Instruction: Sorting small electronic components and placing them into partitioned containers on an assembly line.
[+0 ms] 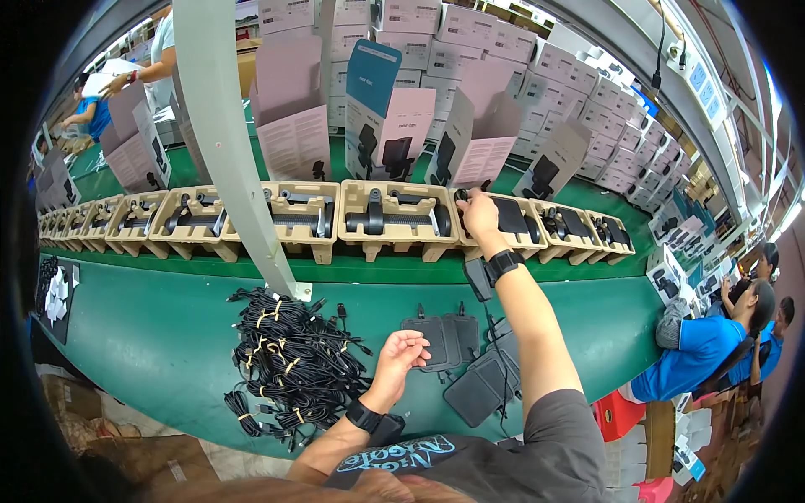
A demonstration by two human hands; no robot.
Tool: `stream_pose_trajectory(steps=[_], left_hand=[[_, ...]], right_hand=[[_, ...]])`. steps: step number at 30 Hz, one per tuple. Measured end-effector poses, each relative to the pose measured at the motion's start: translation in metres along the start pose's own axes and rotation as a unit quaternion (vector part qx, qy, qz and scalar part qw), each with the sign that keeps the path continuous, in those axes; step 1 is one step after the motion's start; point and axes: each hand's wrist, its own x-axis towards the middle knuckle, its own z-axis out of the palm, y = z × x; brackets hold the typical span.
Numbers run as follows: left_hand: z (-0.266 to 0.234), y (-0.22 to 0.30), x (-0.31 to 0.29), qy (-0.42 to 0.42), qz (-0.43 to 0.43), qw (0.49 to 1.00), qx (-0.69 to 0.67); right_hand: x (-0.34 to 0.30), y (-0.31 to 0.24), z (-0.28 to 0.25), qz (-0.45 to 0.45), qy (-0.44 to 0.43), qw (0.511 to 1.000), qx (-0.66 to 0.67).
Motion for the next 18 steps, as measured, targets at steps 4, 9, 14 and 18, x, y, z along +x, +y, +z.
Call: stream_pose_trajectory(steps=[4,9,14,18], left_hand=[[-0.006,0.004,-0.005,0.016,-0.005,1.000,0.005],[-0.010,0.005,-0.004,0.018,-0.018,1.000,0.000],[-0.013,0.008,-0.011,0.017,-0.014,1.000,0.010],[-0.017,0.014,-0.015,0.018,-0.012,1.000,0.005]], right_hand=[[-0.001,-0.020,-0.005,0.043,-0.020,0.999,-0.011],[0.008,-0.005,-0.006,0.046,-0.147,0.988,-0.026],[0.000,-0.014,0.009,-0.018,-0.074,0.986,-0.145],[-0.001,-0.027,0.005,-0.190,0.018,0.925,-0.329]])
